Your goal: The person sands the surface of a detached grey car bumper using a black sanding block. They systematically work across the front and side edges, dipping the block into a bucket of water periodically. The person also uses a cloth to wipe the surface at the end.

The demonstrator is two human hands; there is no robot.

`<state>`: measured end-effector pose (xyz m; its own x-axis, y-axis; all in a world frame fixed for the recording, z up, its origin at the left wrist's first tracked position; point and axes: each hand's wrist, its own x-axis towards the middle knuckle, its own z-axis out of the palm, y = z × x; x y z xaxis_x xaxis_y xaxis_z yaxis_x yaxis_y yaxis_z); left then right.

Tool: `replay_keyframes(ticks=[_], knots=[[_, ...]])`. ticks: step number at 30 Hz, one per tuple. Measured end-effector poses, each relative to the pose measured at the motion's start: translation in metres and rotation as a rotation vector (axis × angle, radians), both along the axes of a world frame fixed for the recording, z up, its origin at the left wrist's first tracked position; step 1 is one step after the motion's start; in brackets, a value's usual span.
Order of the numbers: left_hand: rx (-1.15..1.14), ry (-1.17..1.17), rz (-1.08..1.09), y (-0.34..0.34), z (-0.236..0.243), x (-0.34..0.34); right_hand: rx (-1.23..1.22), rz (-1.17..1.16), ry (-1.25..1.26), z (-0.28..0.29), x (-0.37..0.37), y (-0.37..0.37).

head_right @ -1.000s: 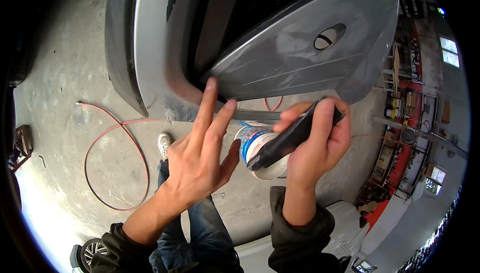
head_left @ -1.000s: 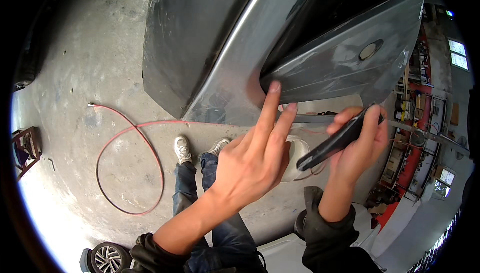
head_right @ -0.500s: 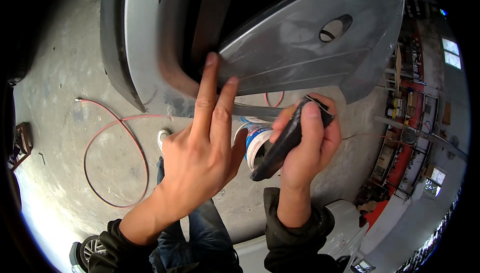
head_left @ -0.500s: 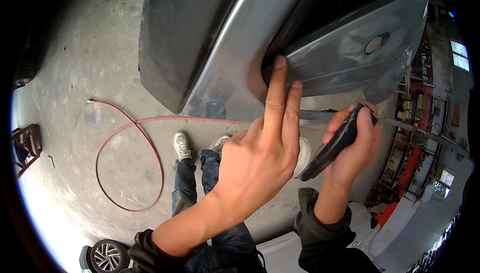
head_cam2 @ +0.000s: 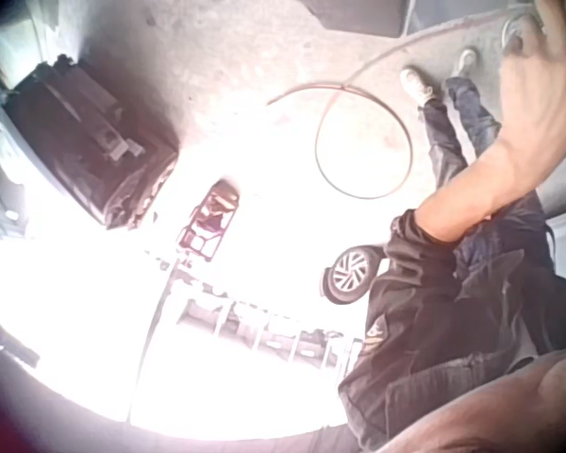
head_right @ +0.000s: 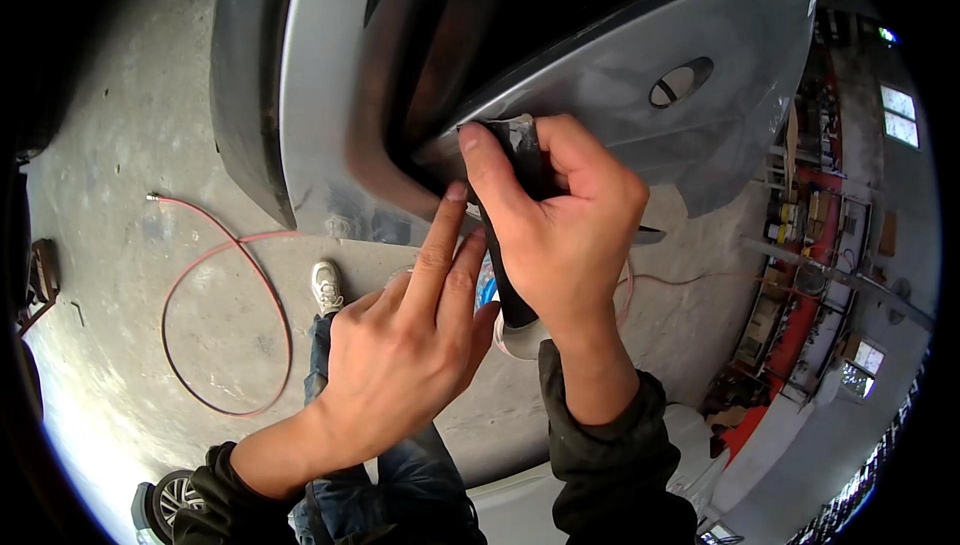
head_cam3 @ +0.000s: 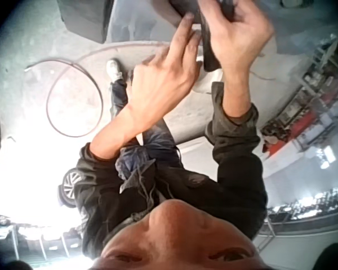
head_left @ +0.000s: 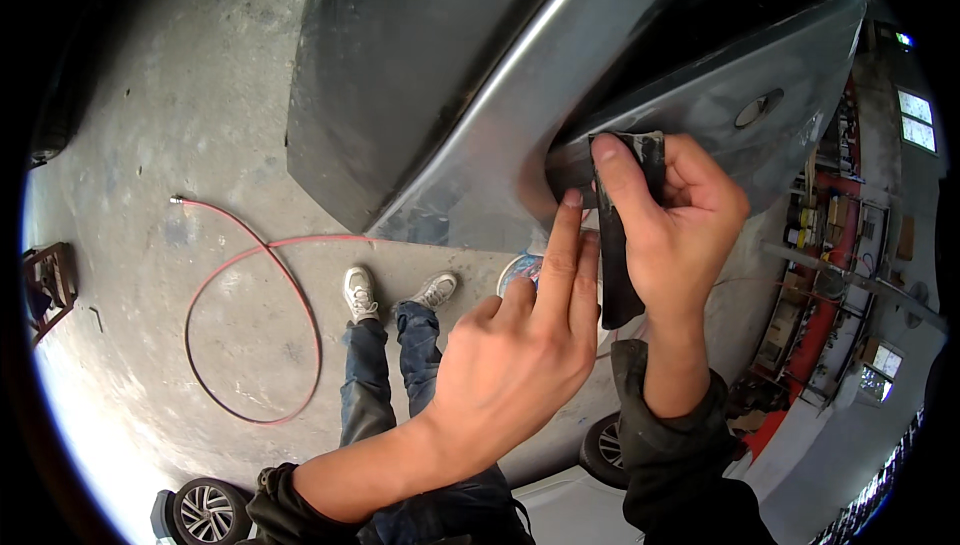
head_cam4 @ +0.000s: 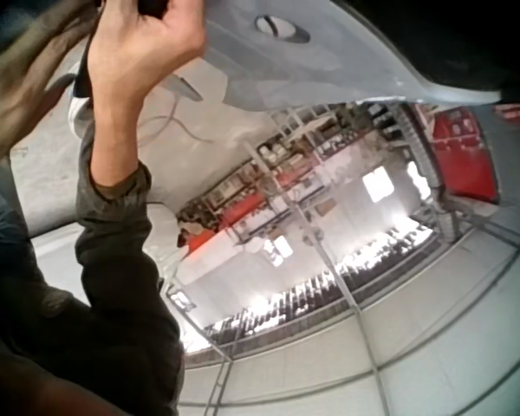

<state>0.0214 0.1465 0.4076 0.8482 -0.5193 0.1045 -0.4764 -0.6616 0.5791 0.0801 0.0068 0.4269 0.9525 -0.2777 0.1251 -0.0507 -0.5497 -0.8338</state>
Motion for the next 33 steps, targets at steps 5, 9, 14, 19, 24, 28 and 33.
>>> replay_keyframes(ticks=[5, 9, 14, 19, 24, 28, 33], knots=[[-0.177, -0.031, 0.04, 0.005, -0.014, -0.006, -0.146, 0.046, -0.016, -0.009, -0.004, 0.005], [-0.402, 0.018, 0.071, 0.024, -0.012, -0.013, -0.089, -0.036, -0.044, -0.001, 0.002, 0.007], [-0.446, 0.11, 0.109, 0.035, -0.013, -0.017, -0.268, 0.135, -0.139, -0.012, 0.0, 0.012], [-0.43, 0.149, 0.129, 0.042, -0.019, -0.019, -0.238, -0.047, -0.158, -0.012, -0.001, 0.013], [-0.443, 0.183, 0.128, 0.05, -0.017, -0.017, -0.194, -0.034, -0.081, 0.001, 0.002, 0.006], [-0.433, 0.21, 0.121, 0.053, -0.01, -0.011, -0.31, 0.037, -0.144, -0.006, -0.003, 0.011], [-0.399, 0.09, 0.054, 0.053, -0.001, 0.002, -0.223, -0.009, 0.03, 0.009, -0.001, 0.011]])
